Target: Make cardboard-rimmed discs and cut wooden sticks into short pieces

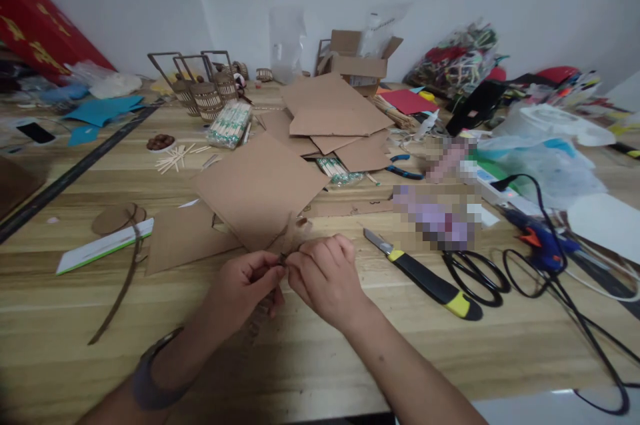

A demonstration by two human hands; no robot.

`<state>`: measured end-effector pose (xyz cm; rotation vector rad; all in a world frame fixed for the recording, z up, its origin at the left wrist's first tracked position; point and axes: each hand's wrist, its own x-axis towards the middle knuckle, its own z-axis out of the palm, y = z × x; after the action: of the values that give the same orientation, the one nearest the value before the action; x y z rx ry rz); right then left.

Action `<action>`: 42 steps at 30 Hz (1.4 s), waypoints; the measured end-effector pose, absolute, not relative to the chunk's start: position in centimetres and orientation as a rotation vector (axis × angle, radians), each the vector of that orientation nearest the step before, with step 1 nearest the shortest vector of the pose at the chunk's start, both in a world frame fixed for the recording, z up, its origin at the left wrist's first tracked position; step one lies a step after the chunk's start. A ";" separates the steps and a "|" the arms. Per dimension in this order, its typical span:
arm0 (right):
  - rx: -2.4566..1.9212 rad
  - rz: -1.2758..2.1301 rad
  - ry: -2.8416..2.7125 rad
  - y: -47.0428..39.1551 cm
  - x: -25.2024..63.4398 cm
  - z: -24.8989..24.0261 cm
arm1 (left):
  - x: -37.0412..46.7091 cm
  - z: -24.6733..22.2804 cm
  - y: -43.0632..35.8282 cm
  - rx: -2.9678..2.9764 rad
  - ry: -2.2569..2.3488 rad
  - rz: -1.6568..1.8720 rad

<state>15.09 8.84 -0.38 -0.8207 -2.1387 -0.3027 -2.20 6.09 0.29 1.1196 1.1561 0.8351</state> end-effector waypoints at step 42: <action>-1.165 0.759 -2.026 9.3 14.5 -1.0 | -2.2 -0.4 5.8 1.631 1.374 0.754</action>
<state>14.47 9.33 -1.05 -1.1653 -2.0259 0.7593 -2.22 5.76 -0.36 1.6310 1.3735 0.7539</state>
